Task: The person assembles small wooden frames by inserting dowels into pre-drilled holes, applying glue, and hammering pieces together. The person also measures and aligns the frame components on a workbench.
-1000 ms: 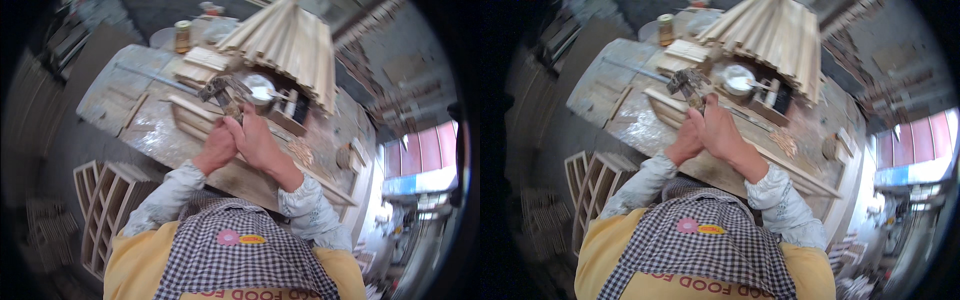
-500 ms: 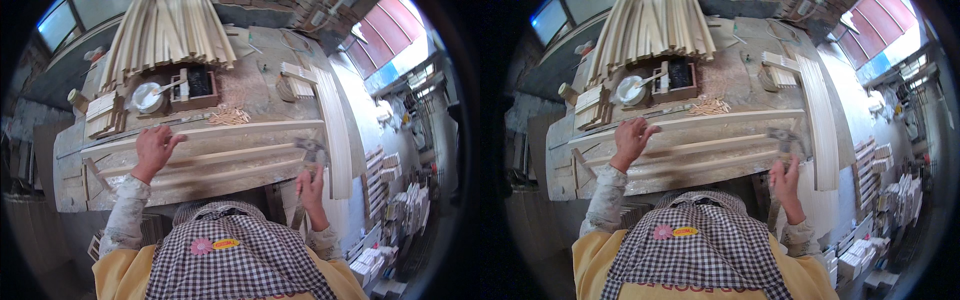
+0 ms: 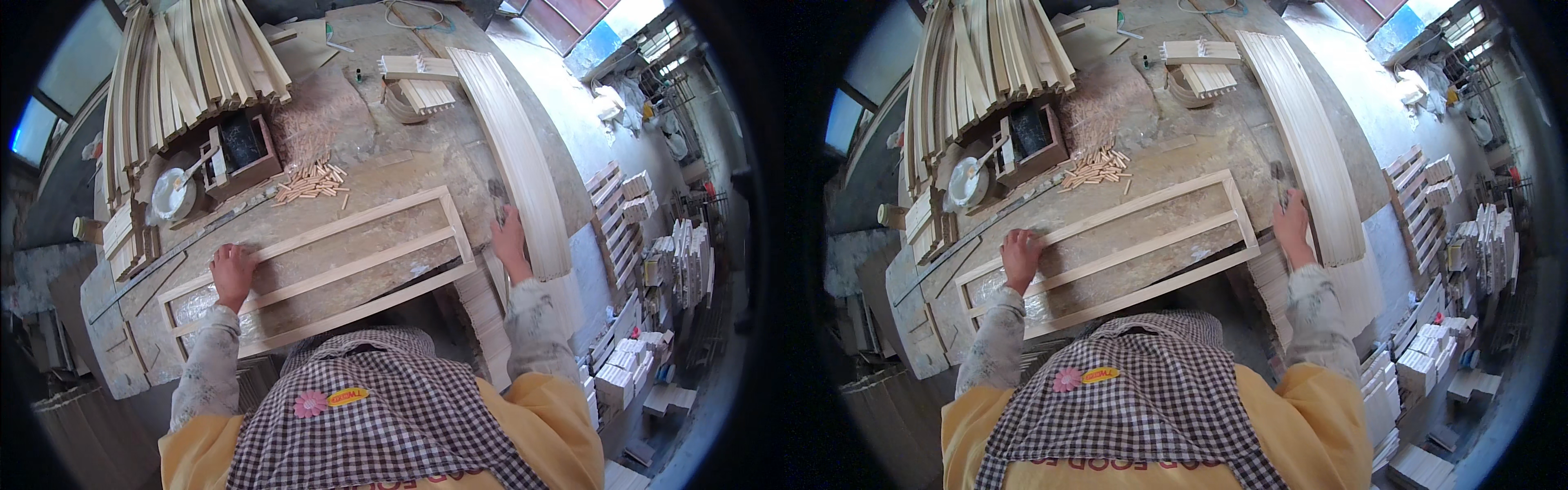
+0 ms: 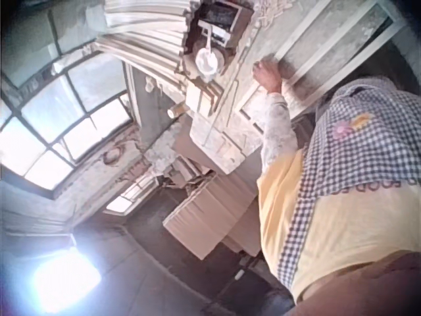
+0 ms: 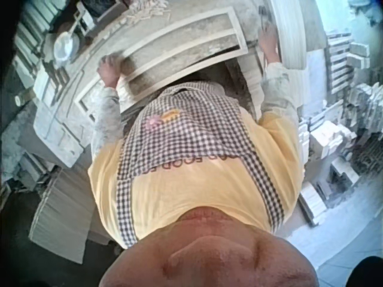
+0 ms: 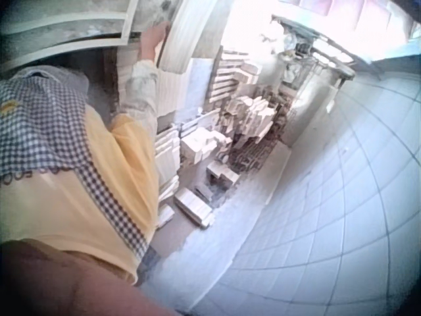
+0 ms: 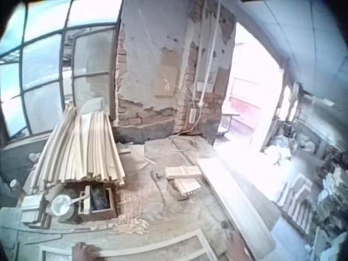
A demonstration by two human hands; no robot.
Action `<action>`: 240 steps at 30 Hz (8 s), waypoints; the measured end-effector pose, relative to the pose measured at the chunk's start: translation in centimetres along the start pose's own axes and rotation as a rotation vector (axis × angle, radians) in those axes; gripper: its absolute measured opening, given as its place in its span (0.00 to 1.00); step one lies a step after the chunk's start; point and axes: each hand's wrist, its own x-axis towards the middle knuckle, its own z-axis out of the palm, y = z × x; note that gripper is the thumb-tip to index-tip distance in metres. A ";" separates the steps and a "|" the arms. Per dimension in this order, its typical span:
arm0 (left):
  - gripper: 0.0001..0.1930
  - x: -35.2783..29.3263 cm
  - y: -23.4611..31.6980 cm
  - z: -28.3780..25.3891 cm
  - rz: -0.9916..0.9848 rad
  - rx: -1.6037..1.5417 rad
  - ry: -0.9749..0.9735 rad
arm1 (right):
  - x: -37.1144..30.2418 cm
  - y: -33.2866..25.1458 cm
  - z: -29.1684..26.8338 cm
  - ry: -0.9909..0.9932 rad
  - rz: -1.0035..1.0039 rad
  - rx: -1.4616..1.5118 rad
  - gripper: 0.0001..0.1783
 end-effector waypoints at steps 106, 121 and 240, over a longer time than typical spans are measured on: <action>0.20 -15.0 -23.1 -2.1 -0.444 -0.067 0.286 | -8.2 -4.2 2.9 -0.139 0.206 0.528 0.12; 0.19 -16.4 -21.0 -2.6 -0.562 -0.077 0.250 | 8.6 -15.5 15.0 -0.098 -0.605 -0.249 0.22; 0.04 -12.6 -29.5 -7.7 -0.765 -1.264 -0.251 | -17.7 -32.5 12.6 -0.931 0.054 0.515 0.14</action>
